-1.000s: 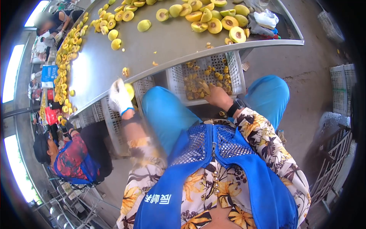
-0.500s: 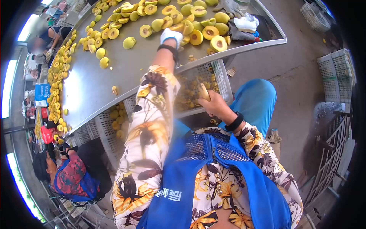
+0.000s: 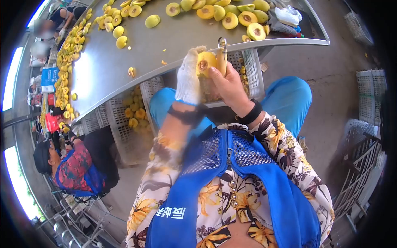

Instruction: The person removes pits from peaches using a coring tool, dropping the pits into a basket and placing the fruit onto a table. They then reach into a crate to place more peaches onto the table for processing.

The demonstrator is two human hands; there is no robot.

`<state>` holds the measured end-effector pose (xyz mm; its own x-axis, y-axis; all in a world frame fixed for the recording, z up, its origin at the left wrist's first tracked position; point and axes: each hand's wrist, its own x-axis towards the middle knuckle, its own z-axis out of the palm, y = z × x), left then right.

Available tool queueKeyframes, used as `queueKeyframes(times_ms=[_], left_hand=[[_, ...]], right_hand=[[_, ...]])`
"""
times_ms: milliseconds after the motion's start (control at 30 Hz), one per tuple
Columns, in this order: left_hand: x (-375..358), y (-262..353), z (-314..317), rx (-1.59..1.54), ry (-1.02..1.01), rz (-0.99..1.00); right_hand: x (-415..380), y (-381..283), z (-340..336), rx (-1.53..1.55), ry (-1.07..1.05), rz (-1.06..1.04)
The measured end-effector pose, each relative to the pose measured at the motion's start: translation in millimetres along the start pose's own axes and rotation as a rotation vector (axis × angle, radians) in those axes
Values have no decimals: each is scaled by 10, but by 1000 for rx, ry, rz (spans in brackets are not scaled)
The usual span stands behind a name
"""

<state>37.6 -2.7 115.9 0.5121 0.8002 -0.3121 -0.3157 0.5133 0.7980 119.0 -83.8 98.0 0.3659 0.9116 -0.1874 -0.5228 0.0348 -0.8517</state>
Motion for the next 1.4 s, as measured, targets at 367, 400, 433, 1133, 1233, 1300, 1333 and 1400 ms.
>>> queueKeyframes(times_ms=[367, 400, 433, 1133, 1233, 1300, 1333, 1400], left_hand=[[74, -115, -101, -86, 126, 87], [63, -104, -88, -62, 125, 106], [52, -108, -77, -37, 134, 125], [15, -21, -83, 122, 39, 140], [7, -13, -129, -13, -22, 26], [-27, -34, -111, 56, -4, 59], [-26, -51, -130, 197, -8, 117], [-8, -113, -201, 474, -20, 251]], right_hand=[[-378, -149, 20, -1097, 41, -169], [-385, -146, 22, -1105, 26, -158], [-385, -142, 29, -1113, 11, -148], [-348, -29, 23, -1003, -140, -31], [-353, -107, 58, -824, -178, 181], [-371, -168, 53, -625, -211, 409], [-376, -188, 37, -510, -230, 509], [-382, -217, -16, -314, -289, 611]])
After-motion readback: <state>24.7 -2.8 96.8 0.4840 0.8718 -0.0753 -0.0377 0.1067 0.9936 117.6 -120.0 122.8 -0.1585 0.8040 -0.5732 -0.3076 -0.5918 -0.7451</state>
